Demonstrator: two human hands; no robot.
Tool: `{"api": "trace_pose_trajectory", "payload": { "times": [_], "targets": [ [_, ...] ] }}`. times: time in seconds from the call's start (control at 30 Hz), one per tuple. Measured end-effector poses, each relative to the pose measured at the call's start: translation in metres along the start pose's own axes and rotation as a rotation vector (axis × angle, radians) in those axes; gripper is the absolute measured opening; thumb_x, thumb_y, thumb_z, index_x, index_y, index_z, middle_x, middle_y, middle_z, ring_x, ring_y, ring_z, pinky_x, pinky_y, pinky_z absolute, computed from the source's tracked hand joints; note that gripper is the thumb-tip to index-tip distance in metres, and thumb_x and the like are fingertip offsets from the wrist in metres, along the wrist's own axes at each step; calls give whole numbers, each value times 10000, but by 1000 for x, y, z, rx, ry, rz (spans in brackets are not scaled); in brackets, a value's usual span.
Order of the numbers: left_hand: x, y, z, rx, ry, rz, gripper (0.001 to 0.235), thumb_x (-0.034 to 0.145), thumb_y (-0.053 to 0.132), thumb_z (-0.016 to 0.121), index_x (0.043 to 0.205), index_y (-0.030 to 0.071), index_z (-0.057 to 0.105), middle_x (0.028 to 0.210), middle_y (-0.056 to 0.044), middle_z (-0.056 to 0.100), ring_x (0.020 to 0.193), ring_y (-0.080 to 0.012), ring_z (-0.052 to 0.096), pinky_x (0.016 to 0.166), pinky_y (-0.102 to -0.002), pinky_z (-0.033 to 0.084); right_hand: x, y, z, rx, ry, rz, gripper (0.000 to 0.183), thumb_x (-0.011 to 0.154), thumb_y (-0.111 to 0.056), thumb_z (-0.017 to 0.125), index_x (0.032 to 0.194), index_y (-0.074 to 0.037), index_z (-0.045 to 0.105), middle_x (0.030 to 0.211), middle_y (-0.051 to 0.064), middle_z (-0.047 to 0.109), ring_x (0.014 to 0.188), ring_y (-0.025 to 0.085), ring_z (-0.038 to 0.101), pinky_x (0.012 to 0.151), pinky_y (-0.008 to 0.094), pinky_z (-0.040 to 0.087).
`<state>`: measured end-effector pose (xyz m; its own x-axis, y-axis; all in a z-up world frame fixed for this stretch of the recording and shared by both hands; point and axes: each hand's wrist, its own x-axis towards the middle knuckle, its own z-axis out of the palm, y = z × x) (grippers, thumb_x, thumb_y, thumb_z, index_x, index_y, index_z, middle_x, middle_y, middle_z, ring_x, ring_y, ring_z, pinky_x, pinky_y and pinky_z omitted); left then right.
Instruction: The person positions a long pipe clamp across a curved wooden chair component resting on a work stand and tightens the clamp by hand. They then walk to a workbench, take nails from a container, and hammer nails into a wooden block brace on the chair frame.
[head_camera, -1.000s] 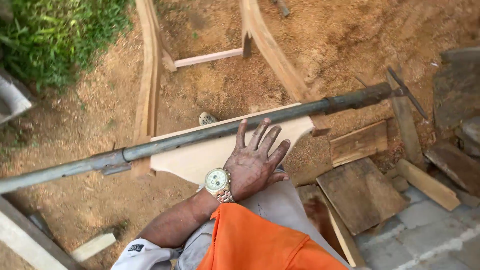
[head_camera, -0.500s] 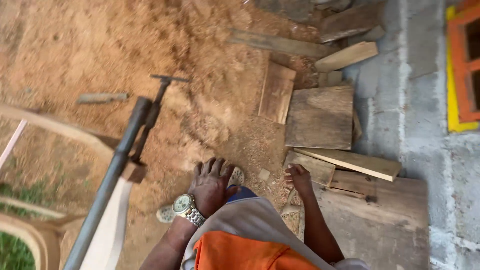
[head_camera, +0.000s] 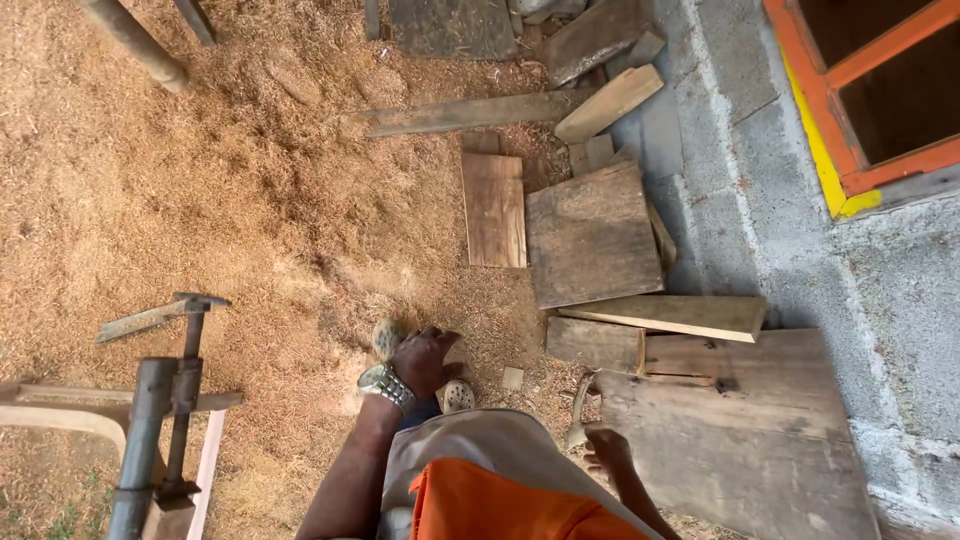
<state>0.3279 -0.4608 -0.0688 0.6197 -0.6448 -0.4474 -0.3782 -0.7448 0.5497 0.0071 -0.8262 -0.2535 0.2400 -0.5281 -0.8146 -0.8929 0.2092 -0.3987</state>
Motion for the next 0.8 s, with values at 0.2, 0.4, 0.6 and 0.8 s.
{"api": "trace_pose_trajectory", "payload": {
  "times": [0.2, 0.4, 0.6, 0.8],
  "targets": [
    [122, -77, -88, -134, 80, 50, 626, 900, 533, 685, 1398, 165, 592, 1258, -166, 697, 1075, -321, 722, 972, -462, 568, 46, -23, 59, -329, -45, -216, 394, 931, -366, 728, 1090, -11, 786, 974, 138, 796, 841, 231, 759, 738, 354, 623],
    [250, -192, -201, -538, 463, 120, 612, 918, 451, 755, 1390, 93, 603, 1348, -190, 664, 1215, -326, 655, 974, -461, 546, 58, -227, 137, -357, -14, -81, 385, 917, -388, 707, 1145, -77, 713, 977, 119, 785, 791, 230, 756, 657, 388, 662],
    [296, -250, -285, -555, 533, 0, 578, 886, 466, 766, 1325, 109, 647, 1170, -152, 756, 1061, -280, 734, 892, -413, 595, 46, -443, 183, -126, 35, -315, 349, 887, -338, 716, 1152, -113, 743, 974, 54, 784, 759, 142, 730, 612, 349, 620],
    [337, -256, -248, -537, 321, 20, 566, 880, 513, 734, 1307, 147, 673, 1050, -103, 769, 916, -228, 758, 813, -386, 611, 141, -490, 213, -170, 55, -483, 301, 931, -290, 726, 1146, -85, 770, 903, 139, 760, 759, 204, 697, 615, 363, 589]
  ]
}}
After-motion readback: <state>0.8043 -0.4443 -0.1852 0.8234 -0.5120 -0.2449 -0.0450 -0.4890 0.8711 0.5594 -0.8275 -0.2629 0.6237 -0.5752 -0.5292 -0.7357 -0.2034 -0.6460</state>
